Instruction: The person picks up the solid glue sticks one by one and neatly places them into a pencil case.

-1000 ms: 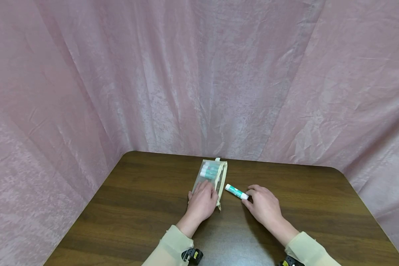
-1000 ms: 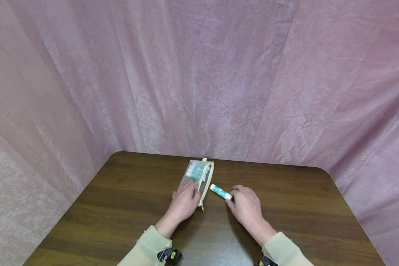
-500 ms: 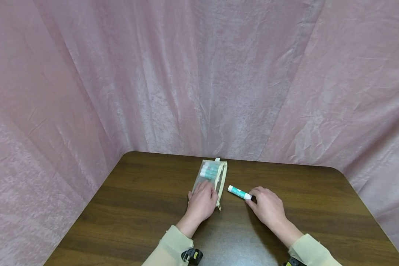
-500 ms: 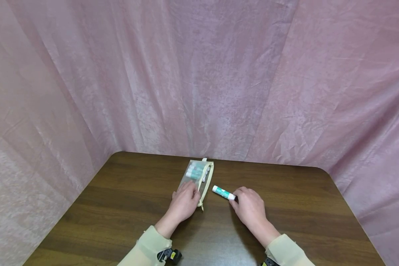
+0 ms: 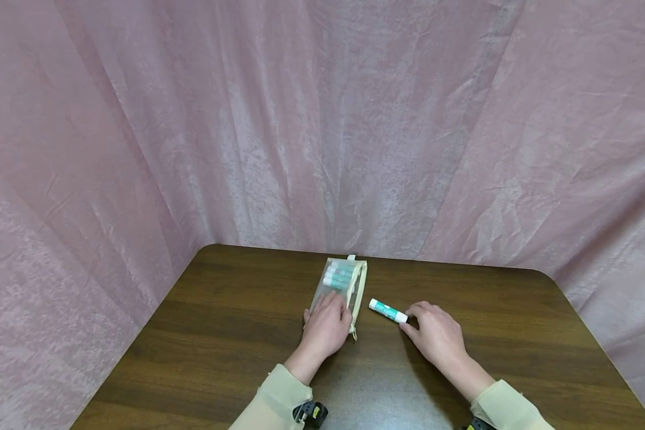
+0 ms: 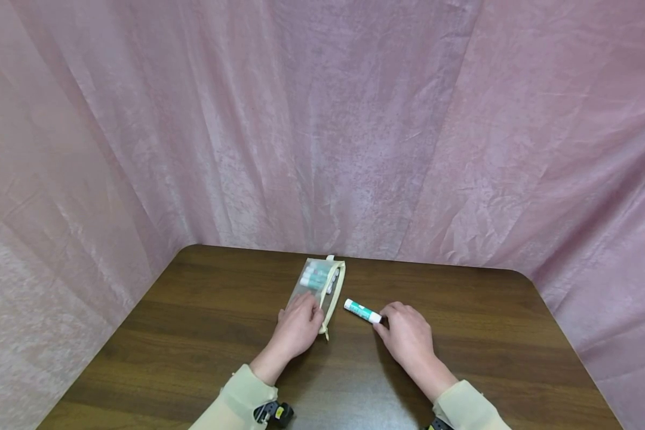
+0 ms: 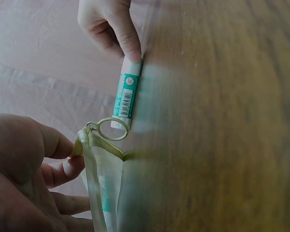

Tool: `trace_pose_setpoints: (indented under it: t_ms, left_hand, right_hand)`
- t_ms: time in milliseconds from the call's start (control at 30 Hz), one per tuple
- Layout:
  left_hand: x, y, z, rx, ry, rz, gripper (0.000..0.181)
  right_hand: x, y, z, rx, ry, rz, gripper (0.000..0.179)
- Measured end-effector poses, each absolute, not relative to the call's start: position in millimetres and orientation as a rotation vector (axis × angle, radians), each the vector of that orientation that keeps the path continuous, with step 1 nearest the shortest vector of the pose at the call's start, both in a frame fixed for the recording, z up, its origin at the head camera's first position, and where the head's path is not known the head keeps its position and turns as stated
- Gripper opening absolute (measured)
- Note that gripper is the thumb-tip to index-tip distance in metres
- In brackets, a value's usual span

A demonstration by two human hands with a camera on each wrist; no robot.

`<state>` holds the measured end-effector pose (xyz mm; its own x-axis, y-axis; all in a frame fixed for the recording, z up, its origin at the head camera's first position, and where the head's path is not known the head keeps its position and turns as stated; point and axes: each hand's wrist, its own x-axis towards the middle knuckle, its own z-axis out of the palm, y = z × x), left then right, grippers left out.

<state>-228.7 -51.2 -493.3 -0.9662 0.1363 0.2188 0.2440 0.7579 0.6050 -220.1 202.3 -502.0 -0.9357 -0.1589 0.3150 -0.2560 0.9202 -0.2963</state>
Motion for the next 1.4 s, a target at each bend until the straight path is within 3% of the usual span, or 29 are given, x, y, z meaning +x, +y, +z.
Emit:
trace_pose_setpoints:
  t_ms: [1400]
  left_hand:
    - [-230, -51, -493, -0.295, -2.814, -1.019, 0.026]
  right_hand:
    - [-225, 189, -488, 0.333, -2.712, 0.572, 0.015]
